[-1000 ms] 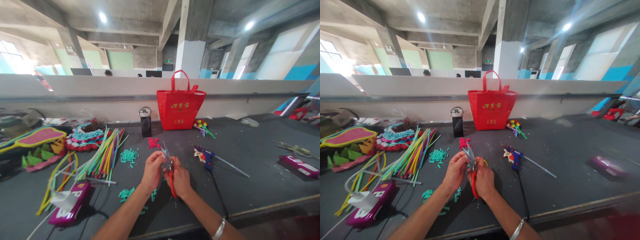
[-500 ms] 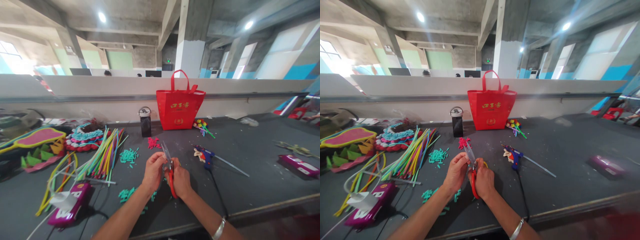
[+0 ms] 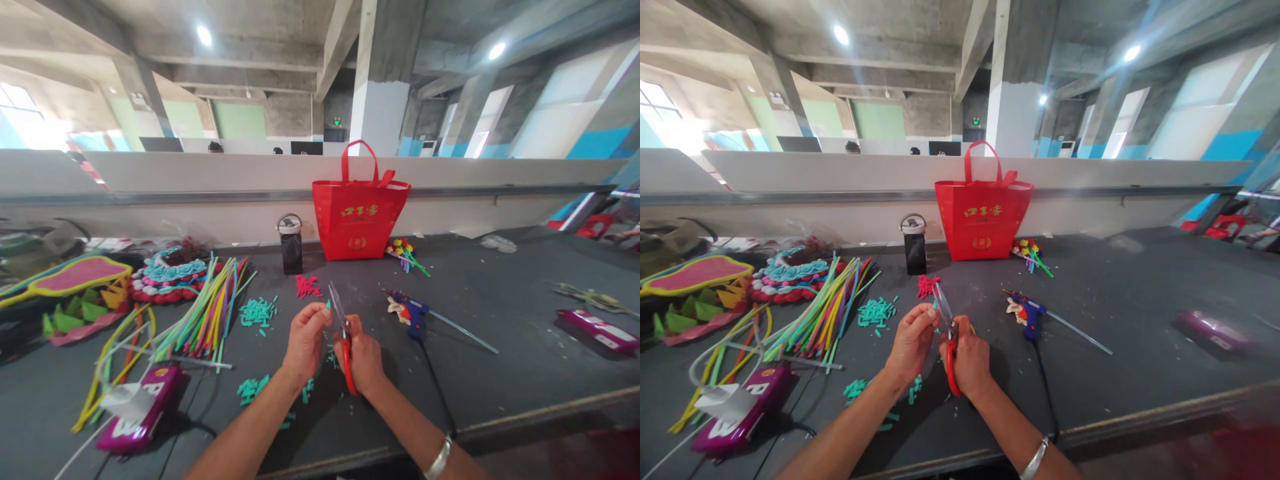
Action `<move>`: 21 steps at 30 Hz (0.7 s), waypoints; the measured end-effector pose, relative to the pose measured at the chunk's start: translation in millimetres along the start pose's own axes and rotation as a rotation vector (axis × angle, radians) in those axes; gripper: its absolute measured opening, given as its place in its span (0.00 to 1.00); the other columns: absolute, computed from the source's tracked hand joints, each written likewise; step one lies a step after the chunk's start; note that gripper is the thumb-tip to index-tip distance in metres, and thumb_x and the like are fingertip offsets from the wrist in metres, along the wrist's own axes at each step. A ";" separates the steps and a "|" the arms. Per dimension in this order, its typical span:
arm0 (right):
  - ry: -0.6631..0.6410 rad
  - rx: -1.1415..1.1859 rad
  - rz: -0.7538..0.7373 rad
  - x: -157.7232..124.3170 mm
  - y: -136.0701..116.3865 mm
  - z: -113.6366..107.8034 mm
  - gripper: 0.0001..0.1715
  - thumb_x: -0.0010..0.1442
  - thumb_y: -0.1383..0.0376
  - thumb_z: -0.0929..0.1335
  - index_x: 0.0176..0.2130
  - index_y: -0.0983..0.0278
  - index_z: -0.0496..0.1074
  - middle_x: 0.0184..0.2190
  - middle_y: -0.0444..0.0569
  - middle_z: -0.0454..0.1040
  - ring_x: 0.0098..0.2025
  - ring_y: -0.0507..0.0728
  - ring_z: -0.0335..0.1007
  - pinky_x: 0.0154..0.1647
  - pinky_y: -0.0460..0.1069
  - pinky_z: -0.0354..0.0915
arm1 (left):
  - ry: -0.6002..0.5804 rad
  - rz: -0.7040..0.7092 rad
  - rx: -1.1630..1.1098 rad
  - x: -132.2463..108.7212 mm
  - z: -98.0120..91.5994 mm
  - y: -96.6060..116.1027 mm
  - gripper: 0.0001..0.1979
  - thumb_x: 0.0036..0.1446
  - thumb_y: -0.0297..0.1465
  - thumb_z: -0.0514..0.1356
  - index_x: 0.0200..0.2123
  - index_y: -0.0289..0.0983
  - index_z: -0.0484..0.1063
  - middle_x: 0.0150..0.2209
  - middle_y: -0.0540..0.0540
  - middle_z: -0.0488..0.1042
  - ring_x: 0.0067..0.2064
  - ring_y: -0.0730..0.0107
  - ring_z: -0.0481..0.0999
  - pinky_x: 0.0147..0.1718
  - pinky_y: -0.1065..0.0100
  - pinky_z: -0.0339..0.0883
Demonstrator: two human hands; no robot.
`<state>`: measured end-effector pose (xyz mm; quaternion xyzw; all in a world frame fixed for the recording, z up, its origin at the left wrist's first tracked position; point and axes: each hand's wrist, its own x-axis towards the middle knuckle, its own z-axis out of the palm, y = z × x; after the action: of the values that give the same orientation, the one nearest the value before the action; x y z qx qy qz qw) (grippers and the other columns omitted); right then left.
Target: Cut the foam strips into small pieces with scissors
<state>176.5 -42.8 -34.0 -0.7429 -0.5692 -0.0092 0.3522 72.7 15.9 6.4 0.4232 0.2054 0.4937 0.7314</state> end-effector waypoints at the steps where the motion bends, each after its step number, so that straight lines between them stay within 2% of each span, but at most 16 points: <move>1: 0.003 0.011 0.001 0.6 -0.7 -2.5 0.13 0.61 0.60 0.60 0.45 0.64 0.60 0.25 0.45 0.74 0.26 0.57 0.74 0.24 0.46 0.56 | -0.001 0.010 -0.002 1.0 -1.0 0.2 0.06 0.49 0.31 0.64 0.27 0.35 0.71 0.24 0.51 0.66 0.28 0.75 0.65 0.32 0.72 0.59; 6: -0.082 0.062 -0.030 3.9 -9.2 -13.5 0.14 0.62 0.58 0.59 0.45 0.63 0.59 0.26 0.44 0.75 0.27 0.57 0.75 0.25 0.46 0.57 | -0.002 0.018 -0.037 6.0 -5.7 1.1 0.06 0.50 0.30 0.63 0.25 0.35 0.70 0.24 0.51 0.66 0.29 0.75 0.65 0.33 0.72 0.59; 11: -0.179 0.077 -0.032 0.2 -20.3 -10.3 0.15 0.57 0.62 0.63 0.44 0.63 0.59 0.28 0.46 0.75 0.29 0.57 0.75 0.27 0.45 0.58 | 0.006 -0.042 -0.099 5.4 -7.3 2.7 0.05 0.51 0.31 0.63 0.29 0.36 0.70 0.25 0.52 0.67 0.26 0.77 0.64 0.29 0.73 0.59; 14: -0.166 0.056 -0.006 -2.5 -22.9 -5.9 0.17 0.55 0.65 0.64 0.45 0.64 0.59 0.29 0.46 0.76 0.30 0.56 0.75 0.27 0.45 0.58 | -0.005 -0.059 -0.100 4.2 -7.1 4.4 0.06 0.50 0.31 0.64 0.28 0.35 0.70 0.24 0.52 0.67 0.26 0.77 0.65 0.28 0.74 0.60; 21: -0.102 -0.002 0.020 -3.9 -20.0 -2.4 0.15 0.58 0.62 0.63 0.45 0.63 0.60 0.29 0.46 0.75 0.28 0.55 0.74 0.25 0.45 0.56 | 0.023 -0.049 -0.068 2.0 -2.2 5.7 0.08 0.48 0.32 0.65 0.26 0.35 0.70 0.24 0.52 0.68 0.26 0.77 0.66 0.29 0.73 0.61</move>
<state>159.0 -45.4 -23.5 -0.7485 -0.5790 0.0317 0.3218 68.9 19.4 10.2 0.3874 0.2073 0.4871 0.7548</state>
